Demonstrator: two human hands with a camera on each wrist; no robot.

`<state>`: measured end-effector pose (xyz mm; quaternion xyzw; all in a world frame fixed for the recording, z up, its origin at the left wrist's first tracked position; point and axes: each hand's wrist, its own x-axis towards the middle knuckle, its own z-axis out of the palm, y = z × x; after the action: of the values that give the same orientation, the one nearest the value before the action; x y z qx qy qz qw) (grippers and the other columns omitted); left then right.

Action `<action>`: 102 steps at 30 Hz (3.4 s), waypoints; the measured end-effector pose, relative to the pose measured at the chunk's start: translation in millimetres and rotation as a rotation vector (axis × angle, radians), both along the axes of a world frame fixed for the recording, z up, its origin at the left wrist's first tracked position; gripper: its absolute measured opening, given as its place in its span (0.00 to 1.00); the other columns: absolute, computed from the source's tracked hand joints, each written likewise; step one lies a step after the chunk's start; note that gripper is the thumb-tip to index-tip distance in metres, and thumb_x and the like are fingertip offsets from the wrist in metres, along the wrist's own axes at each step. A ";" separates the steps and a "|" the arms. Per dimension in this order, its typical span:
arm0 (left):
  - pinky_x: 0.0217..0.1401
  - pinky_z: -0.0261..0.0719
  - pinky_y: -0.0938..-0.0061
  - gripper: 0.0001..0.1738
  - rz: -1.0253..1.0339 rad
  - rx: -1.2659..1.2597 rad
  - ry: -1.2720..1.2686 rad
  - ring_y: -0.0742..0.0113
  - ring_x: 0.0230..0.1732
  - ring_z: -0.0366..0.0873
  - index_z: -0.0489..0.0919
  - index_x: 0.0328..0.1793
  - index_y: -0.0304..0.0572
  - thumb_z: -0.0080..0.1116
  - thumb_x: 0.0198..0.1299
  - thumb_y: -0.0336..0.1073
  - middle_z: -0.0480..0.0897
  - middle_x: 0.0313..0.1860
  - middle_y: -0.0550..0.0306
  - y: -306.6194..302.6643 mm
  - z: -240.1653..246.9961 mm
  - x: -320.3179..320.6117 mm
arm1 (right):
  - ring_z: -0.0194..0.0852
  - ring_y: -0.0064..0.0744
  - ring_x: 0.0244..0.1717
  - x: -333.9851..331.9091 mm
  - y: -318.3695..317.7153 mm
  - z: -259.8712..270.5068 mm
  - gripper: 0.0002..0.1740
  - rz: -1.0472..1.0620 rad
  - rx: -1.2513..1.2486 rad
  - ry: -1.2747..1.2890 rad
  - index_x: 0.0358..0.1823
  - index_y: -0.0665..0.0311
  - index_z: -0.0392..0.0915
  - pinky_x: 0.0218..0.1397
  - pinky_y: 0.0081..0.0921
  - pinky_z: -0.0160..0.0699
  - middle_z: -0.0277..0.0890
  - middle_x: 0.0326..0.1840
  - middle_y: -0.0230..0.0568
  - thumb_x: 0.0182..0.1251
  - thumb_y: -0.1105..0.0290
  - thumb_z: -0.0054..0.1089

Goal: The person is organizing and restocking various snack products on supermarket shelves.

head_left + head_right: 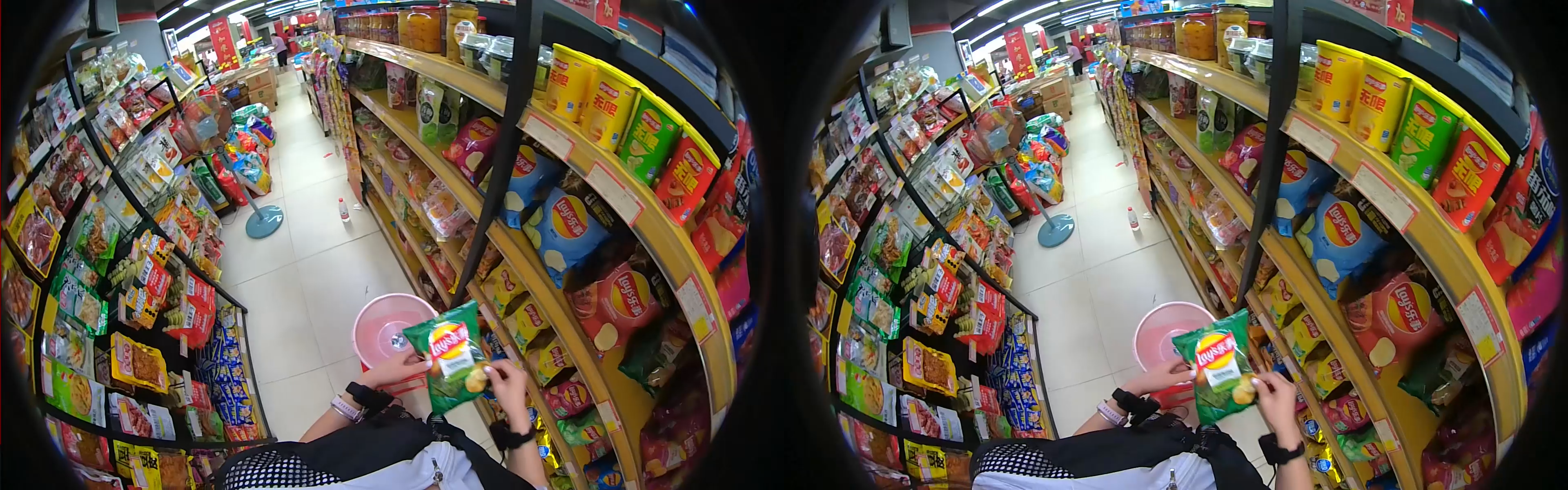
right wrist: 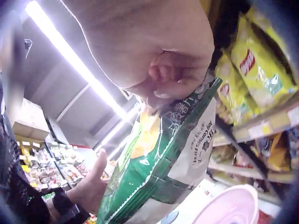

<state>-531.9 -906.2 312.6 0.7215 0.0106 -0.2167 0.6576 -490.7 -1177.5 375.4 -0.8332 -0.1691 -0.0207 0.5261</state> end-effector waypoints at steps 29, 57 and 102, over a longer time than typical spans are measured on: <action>0.62 0.66 0.72 0.34 0.371 0.026 0.264 0.62 0.58 0.71 0.61 0.68 0.31 0.57 0.57 0.37 0.72 0.60 0.48 122.0 -209.2 25.8 | 0.77 0.23 0.25 41.4 178.2 -278.1 0.17 0.090 -0.144 0.847 0.46 0.69 0.76 0.25 0.20 0.79 0.79 0.29 0.38 0.58 0.68 0.62; 0.58 0.68 0.72 0.25 -0.132 -0.088 -0.749 0.60 0.55 0.73 0.66 0.62 0.31 0.54 0.62 0.36 0.76 0.52 0.45 -175.1 98.6 136.8 | 0.74 0.25 0.46 -41.0 -167.6 85.2 0.19 -0.852 0.405 -0.270 0.51 0.73 0.70 0.49 0.22 0.73 0.76 0.45 0.43 0.62 0.70 0.59; 0.51 0.75 0.73 0.37 0.485 0.097 0.216 0.64 0.49 0.75 0.59 0.56 0.33 0.66 0.53 0.50 0.73 0.48 0.47 105.9 -149.4 23.8 | 0.77 0.25 0.32 55.0 160.5 -178.8 0.21 0.338 -0.108 0.840 0.49 0.69 0.74 0.30 0.22 0.77 0.79 0.35 0.39 0.63 0.59 0.56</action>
<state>-508.1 -800.2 163.3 0.7013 0.2637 -0.1279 0.6499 -435.7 -1017.0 196.6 -0.7564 -0.0754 0.4140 0.5007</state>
